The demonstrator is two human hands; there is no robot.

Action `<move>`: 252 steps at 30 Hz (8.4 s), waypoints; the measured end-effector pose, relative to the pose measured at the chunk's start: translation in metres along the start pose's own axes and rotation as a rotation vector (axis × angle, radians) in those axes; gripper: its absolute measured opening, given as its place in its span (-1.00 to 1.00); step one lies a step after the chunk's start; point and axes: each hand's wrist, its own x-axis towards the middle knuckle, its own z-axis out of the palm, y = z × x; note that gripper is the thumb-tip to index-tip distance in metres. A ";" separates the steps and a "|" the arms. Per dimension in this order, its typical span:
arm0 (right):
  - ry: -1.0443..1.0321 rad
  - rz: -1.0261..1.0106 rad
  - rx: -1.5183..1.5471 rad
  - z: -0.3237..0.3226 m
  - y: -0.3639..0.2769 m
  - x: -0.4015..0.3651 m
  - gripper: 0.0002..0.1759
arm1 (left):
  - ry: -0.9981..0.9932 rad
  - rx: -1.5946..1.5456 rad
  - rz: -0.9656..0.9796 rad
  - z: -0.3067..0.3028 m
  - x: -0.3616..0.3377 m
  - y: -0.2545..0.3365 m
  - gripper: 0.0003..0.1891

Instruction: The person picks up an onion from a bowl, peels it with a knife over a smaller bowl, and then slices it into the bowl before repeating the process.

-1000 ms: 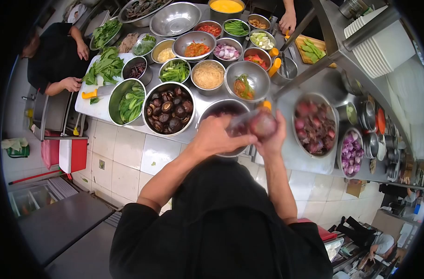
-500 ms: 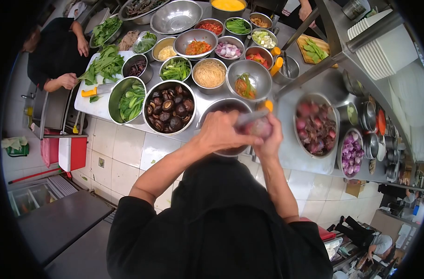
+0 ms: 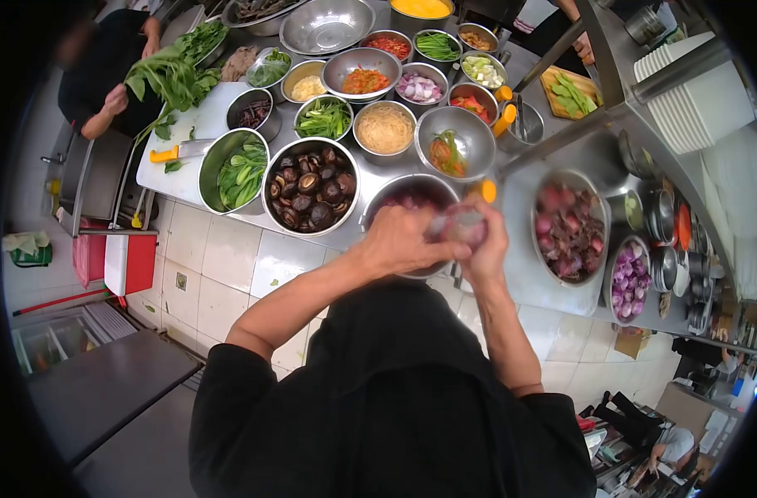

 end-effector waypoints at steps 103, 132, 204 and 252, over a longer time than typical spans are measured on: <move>-0.263 -0.123 -0.539 -0.009 0.026 0.019 -0.44 | -0.087 -0.899 -0.879 -0.027 0.015 -0.003 -0.57; -0.393 -0.327 -1.764 -0.021 0.028 0.008 -0.61 | 0.134 -0.550 -0.694 -0.043 -0.015 -0.022 -0.76; -0.054 -0.303 0.094 0.007 0.033 0.017 -0.38 | 0.209 -0.630 -0.459 0.012 -0.007 0.033 -0.36; -0.095 0.393 0.783 -0.025 0.057 0.052 -0.54 | 0.067 -0.313 -0.563 0.009 -0.022 -0.019 -0.67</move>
